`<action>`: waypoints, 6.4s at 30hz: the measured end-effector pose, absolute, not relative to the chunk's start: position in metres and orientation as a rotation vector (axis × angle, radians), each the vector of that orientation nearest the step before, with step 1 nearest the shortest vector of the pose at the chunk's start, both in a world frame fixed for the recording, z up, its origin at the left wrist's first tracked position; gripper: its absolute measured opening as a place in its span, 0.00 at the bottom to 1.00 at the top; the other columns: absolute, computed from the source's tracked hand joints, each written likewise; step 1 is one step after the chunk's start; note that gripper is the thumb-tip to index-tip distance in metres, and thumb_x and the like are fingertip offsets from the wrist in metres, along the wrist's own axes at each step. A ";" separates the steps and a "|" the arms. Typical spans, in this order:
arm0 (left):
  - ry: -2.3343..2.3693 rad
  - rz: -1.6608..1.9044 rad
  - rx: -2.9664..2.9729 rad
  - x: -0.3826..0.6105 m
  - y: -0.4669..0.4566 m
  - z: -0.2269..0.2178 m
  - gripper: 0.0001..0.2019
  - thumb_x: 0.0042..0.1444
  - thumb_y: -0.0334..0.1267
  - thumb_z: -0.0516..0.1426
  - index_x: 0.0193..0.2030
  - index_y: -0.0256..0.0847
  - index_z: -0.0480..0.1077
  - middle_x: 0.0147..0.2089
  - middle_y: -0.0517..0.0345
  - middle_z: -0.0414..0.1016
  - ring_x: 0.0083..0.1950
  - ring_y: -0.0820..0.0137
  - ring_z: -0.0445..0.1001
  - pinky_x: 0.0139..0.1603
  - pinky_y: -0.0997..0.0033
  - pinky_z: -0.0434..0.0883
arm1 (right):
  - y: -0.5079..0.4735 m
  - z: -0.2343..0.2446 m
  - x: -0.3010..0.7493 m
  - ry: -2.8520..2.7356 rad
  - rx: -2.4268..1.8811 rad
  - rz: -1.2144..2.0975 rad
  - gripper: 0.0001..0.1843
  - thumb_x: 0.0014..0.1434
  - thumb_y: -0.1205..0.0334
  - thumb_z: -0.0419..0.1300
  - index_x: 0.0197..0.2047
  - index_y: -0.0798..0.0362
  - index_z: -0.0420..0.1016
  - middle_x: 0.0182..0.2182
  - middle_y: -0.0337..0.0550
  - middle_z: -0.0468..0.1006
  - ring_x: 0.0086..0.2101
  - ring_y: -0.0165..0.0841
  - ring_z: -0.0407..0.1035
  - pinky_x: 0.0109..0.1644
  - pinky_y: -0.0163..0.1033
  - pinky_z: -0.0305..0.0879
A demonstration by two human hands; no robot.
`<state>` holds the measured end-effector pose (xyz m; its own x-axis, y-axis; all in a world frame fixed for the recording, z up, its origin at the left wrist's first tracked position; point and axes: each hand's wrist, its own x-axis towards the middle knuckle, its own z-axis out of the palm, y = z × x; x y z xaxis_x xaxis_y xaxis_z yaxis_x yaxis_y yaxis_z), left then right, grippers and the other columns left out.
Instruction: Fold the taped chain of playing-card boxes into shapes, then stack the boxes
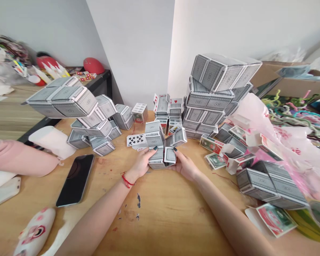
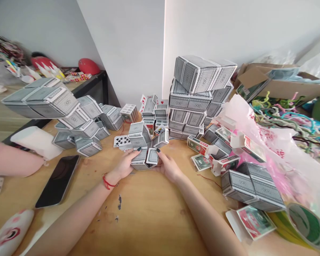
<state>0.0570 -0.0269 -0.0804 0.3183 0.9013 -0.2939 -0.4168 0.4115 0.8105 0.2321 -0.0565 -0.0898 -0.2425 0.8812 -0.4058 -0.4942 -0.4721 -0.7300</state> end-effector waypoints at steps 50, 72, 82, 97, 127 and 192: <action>1.244 1.572 1.210 0.066 -0.040 -0.087 0.11 0.54 0.38 0.59 0.45 0.43 0.72 0.50 0.53 0.73 0.53 0.65 0.69 0.55 0.71 0.63 | -0.061 -0.079 0.216 -0.516 -0.885 1.977 0.19 0.64 0.51 0.51 0.49 0.54 0.72 0.45 0.51 0.79 0.41 0.40 0.76 0.43 0.51 0.75; 1.262 1.504 1.074 0.057 -0.027 -0.101 0.07 0.50 0.41 0.59 0.26 0.41 0.71 0.27 0.62 0.70 0.32 0.70 0.66 0.34 0.74 0.62 | -0.057 -0.085 0.209 -0.485 -0.871 2.030 0.20 0.64 0.49 0.50 0.48 0.54 0.71 0.42 0.50 0.80 0.37 0.39 0.77 0.46 0.55 0.72; 1.288 1.519 1.110 0.059 -0.026 -0.105 0.09 0.50 0.42 0.58 0.28 0.39 0.70 0.27 0.61 0.69 0.30 0.72 0.65 0.31 0.75 0.62 | -0.057 -0.085 0.208 -0.471 -0.893 2.014 0.20 0.66 0.51 0.46 0.48 0.55 0.71 0.41 0.51 0.80 0.38 0.39 0.77 0.48 0.57 0.71; 1.338 1.479 1.214 0.062 -0.030 -0.094 0.09 0.52 0.42 0.57 0.27 0.39 0.67 0.24 0.64 0.61 0.25 0.75 0.58 0.26 0.76 0.58 | -0.057 -0.082 0.207 -0.467 -0.905 2.012 0.22 0.67 0.50 0.44 0.54 0.54 0.68 0.46 0.52 0.79 0.41 0.39 0.77 0.50 0.55 0.70; 0.991 1.439 1.262 0.059 -0.029 -0.098 0.22 0.55 0.38 0.56 0.58 0.41 0.65 0.57 0.49 0.71 0.58 0.59 0.68 0.58 0.61 0.66 | -0.058 -0.080 0.208 -0.564 -0.978 2.002 0.21 0.64 0.51 0.52 0.47 0.61 0.71 0.32 0.52 0.82 0.33 0.39 0.78 0.44 0.49 0.74; 1.069 1.342 1.491 0.060 -0.040 -0.088 0.22 0.58 0.41 0.54 0.59 0.41 0.66 0.59 0.48 0.69 0.66 0.59 0.60 0.66 0.59 0.57 | -0.072 -0.084 0.214 -0.854 -1.032 1.882 0.31 0.44 0.57 0.72 0.48 0.56 0.63 0.38 0.51 0.81 0.38 0.42 0.78 0.46 0.50 0.73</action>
<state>0.0599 -0.0401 -0.0883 0.0626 0.9585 0.2780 0.0567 -0.2815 0.9579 0.2139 -0.0719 -0.0840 -0.3393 0.8787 -0.3359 -0.3258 -0.4448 -0.8343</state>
